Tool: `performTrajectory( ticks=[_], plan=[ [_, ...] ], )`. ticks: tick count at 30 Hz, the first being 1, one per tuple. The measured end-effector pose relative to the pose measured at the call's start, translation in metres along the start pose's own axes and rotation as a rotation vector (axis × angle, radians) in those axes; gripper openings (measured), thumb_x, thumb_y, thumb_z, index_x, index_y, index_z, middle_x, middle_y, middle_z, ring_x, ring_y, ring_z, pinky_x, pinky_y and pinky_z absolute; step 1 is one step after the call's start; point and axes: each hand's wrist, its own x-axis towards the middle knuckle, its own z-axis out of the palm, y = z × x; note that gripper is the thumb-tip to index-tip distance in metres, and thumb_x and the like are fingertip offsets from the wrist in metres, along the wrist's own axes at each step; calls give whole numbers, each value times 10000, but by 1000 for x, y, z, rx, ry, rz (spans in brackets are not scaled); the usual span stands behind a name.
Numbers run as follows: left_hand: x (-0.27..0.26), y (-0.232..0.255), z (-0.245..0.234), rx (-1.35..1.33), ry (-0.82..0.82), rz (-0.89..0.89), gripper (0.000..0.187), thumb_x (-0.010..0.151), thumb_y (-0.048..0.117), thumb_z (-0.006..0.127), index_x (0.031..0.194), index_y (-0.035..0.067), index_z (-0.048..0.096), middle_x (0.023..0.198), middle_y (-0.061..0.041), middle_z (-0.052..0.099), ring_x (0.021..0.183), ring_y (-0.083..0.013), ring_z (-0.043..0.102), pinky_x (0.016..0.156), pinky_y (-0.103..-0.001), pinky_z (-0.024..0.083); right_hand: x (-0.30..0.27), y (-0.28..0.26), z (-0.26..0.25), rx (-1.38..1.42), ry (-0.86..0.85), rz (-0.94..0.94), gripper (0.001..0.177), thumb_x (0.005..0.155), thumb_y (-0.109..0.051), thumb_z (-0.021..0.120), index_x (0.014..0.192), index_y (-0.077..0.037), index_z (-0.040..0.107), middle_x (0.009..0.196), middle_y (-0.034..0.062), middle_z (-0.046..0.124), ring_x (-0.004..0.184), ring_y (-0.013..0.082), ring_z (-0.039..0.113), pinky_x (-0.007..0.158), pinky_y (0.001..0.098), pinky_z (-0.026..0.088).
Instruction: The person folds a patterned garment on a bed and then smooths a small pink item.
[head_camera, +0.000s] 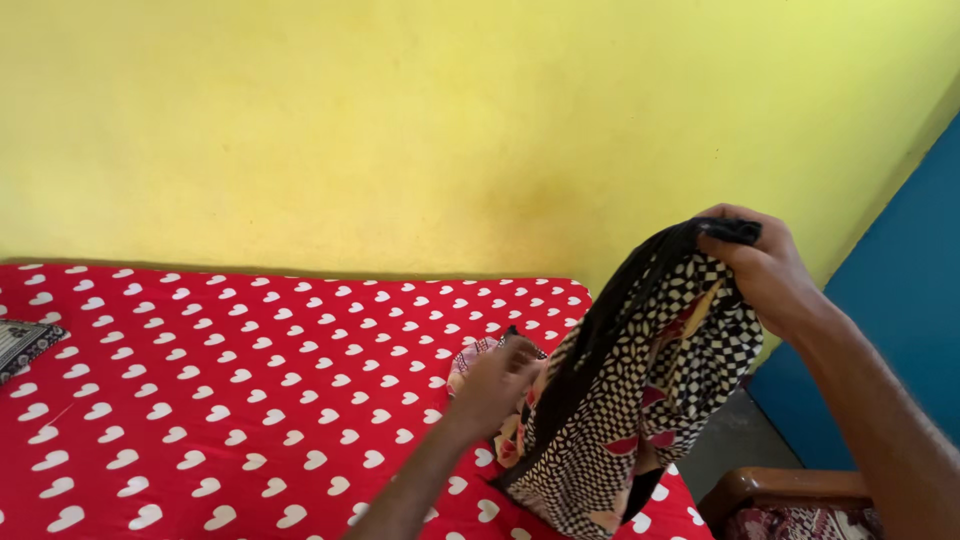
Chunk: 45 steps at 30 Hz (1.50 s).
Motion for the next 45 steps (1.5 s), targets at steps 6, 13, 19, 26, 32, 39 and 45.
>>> performTrajectory(
  ticks=[6, 13, 19, 26, 32, 39, 45],
  plan=[
    [9, 36, 50, 53, -8, 58, 394, 921, 257, 647, 1235, 28, 585, 1031, -168, 738, 951, -328, 725, 809, -440, 559, -4, -19, 16, -40, -88, -28, 69, 956, -60, 642, 988, -11, 680, 838, 31, 671, 798, 121, 608, 706, 322, 503],
    [1, -9, 42, 236, 228, 27, 198, 871, 130, 644, 1049, 45, 643, 961, -169, 729, 888, -376, 709, 754, -481, 534, -8, 1, -3, -70, -6, -21, 65, 970, -61, 654, 989, -4, 680, 838, 54, 666, 790, 131, 598, 695, 327, 483],
    [-14, -19, 25, -94, 299, 123, 41, 981, 17, 612, 952, 21, 584, 900, -93, 762, 873, -228, 795, 701, -364, 609, -1, 15, -14, 53, 120, 26, 64, 976, -48, 632, 1008, -9, 672, 872, 45, 669, 810, 135, 608, 712, 322, 488],
    [-36, -16, 40, 316, 213, 357, 173, 842, -27, 612, 972, -6, 725, 1016, -158, 650, 942, -327, 661, 767, -416, 557, 4, 6, -5, 86, 106, 11, 56, 969, -45, 642, 1003, -9, 668, 863, 43, 663, 795, 129, 606, 697, 317, 486],
    [-53, -28, 60, 204, 88, 317, 166, 842, 33, 615, 933, -40, 733, 1194, -202, 659, 1076, -354, 612, 897, -447, 511, 2, -7, -4, 13, 79, -29, 59, 963, -39, 642, 995, -2, 675, 859, 48, 669, 794, 131, 608, 692, 321, 486],
    [-74, -23, 85, 473, 22, 395, 304, 869, 281, 756, 816, -18, 740, 984, -180, 669, 1013, -351, 614, 830, -455, 478, 8, -5, -3, 28, 128, -3, 65, 981, -58, 645, 999, -10, 687, 854, 45, 671, 787, 130, 609, 693, 319, 488],
    [-64, -71, 75, 343, 35, 235, 208, 815, 200, 693, 870, 1, 716, 917, -164, 690, 923, -348, 653, 804, -476, 515, 14, 20, -16, -167, 162, -35, 79, 986, -68, 662, 1034, -21, 704, 871, 53, 671, 806, 131, 578, 704, 328, 460]
  ],
)
